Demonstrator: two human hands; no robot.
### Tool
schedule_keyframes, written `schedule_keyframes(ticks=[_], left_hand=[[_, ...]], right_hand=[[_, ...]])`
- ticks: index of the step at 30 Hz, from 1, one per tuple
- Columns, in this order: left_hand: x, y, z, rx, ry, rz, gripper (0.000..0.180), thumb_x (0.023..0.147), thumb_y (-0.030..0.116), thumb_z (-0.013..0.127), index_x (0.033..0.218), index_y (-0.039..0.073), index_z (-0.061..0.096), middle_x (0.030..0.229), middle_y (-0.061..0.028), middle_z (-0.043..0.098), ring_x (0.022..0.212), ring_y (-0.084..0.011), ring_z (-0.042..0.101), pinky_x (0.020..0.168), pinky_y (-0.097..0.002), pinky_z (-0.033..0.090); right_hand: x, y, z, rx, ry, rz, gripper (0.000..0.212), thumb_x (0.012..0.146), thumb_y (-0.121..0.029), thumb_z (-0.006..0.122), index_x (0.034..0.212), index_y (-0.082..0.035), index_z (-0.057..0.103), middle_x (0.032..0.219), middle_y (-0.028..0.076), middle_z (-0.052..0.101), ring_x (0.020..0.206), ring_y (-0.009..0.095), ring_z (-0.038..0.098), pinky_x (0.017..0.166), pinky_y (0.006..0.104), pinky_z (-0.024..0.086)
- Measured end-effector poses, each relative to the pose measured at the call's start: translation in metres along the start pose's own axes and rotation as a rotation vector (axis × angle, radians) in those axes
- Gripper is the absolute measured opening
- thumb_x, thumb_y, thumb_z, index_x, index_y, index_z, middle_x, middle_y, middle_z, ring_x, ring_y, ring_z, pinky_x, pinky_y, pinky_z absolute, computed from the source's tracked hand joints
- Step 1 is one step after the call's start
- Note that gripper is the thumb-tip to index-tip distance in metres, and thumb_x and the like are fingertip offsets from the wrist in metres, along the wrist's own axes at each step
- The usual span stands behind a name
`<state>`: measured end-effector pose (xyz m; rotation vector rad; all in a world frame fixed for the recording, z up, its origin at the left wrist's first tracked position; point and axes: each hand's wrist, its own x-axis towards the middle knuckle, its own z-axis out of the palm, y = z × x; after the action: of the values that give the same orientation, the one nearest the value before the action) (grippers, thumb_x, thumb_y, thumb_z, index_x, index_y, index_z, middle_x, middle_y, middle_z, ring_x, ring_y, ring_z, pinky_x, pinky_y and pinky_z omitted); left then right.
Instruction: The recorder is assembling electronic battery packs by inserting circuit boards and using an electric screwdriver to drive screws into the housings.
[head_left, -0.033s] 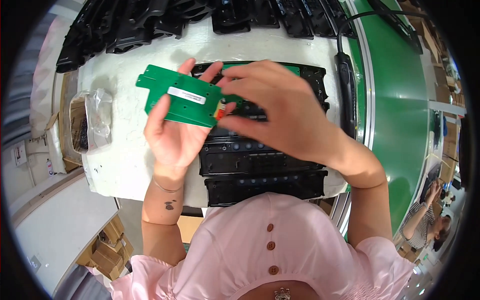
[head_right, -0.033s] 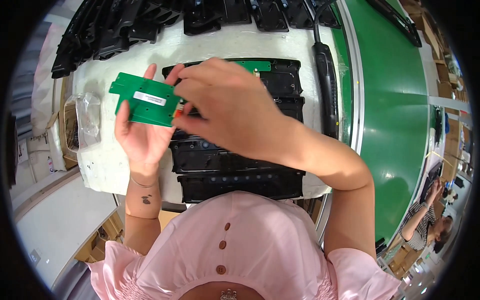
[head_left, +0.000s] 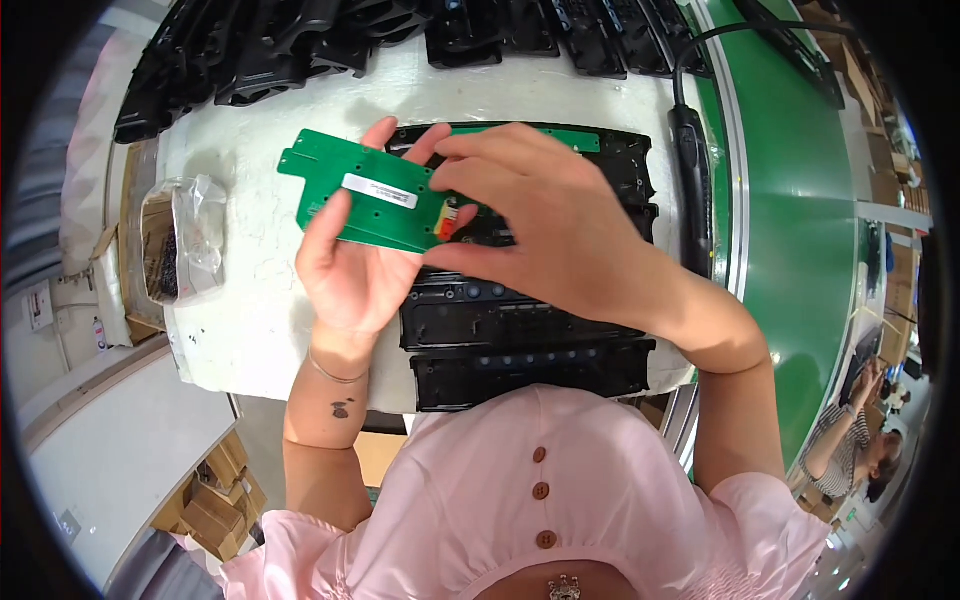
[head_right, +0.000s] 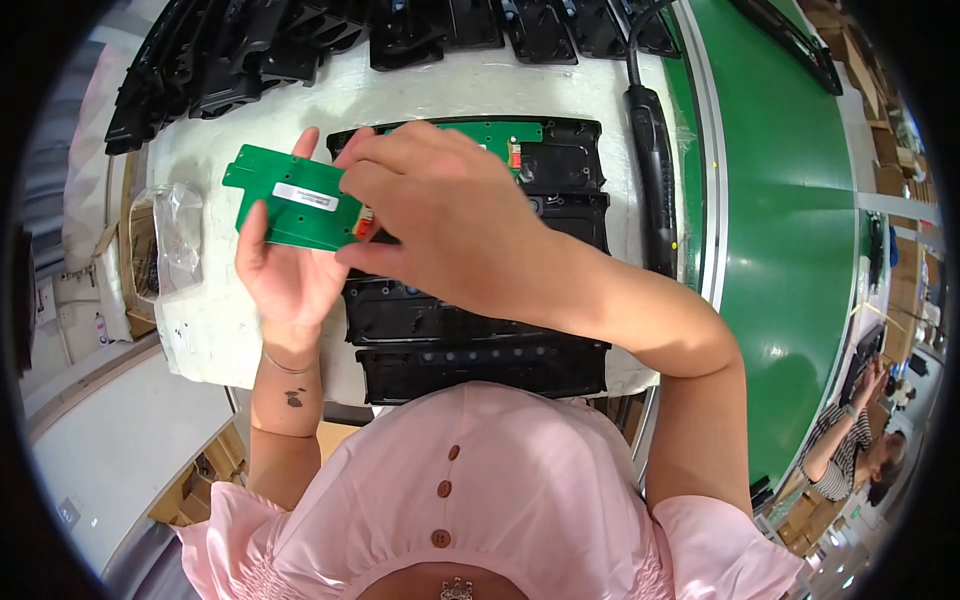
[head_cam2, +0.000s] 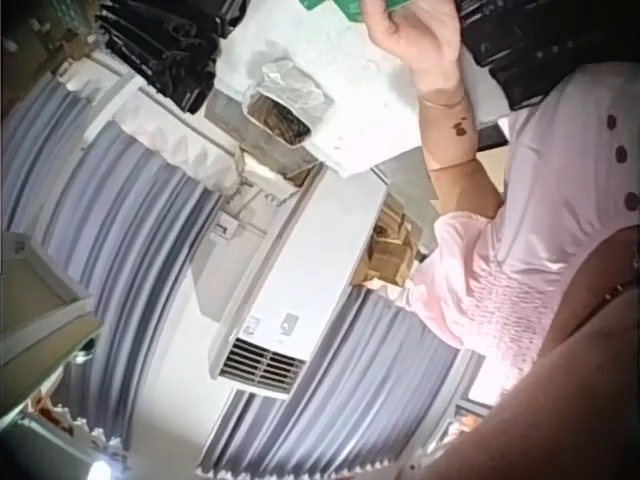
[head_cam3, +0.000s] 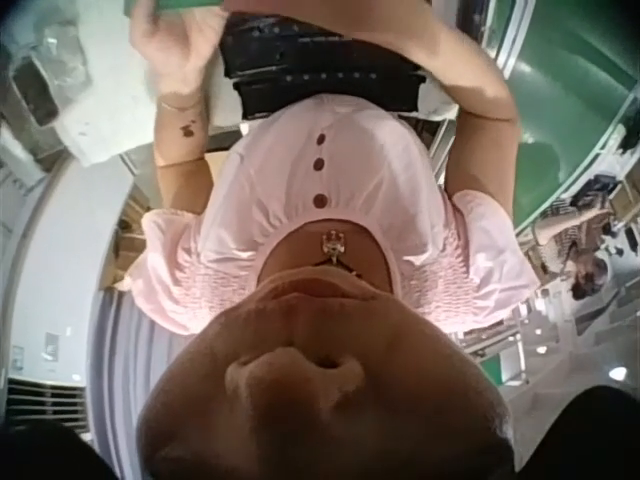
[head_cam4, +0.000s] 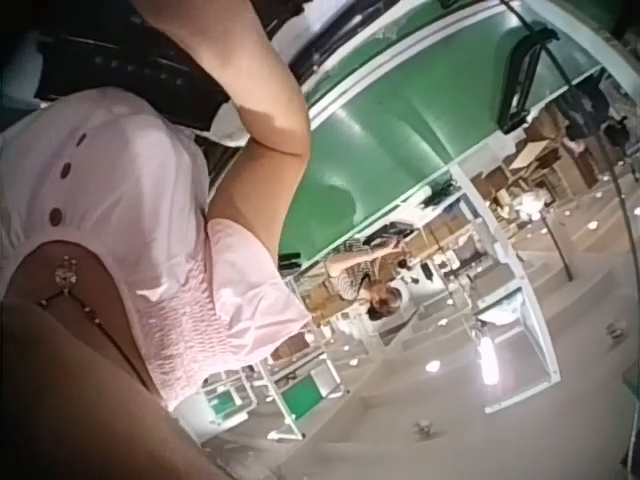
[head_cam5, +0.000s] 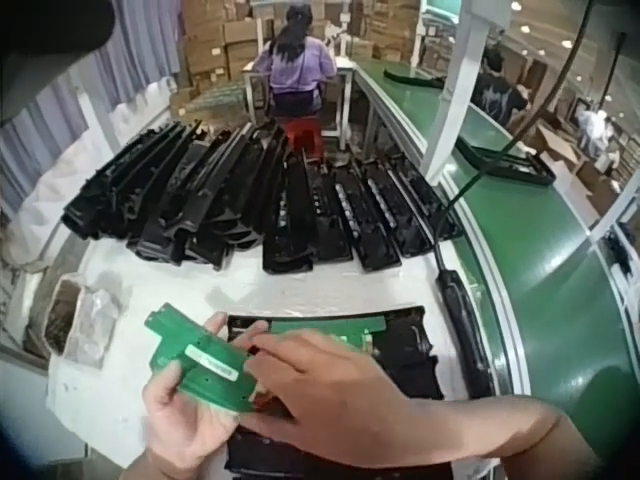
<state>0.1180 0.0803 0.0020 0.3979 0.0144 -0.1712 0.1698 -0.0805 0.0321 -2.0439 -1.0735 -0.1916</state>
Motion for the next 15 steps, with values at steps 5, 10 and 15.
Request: schedule_keyframes(ticks=[5,10,15], left_hand=[[-0.004,-0.003,0.0,0.184,-0.057,0.015,0.063,0.086,0.025,0.043,0.136,0.006,0.01,0.138,-0.0255,0.012,0.124,-0.0337,0.029,0.098,-0.0481,0.031],[-0.012,0.0,-0.009,0.006,0.019,0.043,0.056,0.087,0.026,0.04,0.133,0.002,0.019,0.133,-0.0241,0.028,0.118,-0.0322,0.039,0.096,-0.048,0.036],[-0.007,0.019,-0.01,0.13,0.257,0.169,0.046,0.085,0.028,0.048,0.12,0.001,0.038,0.124,-0.025,0.04,0.11,-0.0331,0.046,0.085,-0.0444,0.046]], right_hand=[[0.003,-0.011,0.006,-0.001,-0.138,0.137,0.034,0.059,-0.015,0.074,0.087,-0.004,0.059,0.093,0.01,0.06,0.083,0.027,0.057,0.07,0.0335,0.048],[0.0,-0.003,-0.012,-0.038,0.107,0.034,0.032,0.058,-0.015,0.069,0.086,-0.003,0.059,0.084,0.011,0.059,0.076,0.027,0.057,0.066,0.0337,0.047],[-0.041,-0.007,-0.052,-0.114,-0.038,0.29,0.038,0.057,0.0,0.069,0.093,-0.001,0.059,0.101,0.012,0.056,0.084,0.026,0.058,0.074,0.0318,0.047]])
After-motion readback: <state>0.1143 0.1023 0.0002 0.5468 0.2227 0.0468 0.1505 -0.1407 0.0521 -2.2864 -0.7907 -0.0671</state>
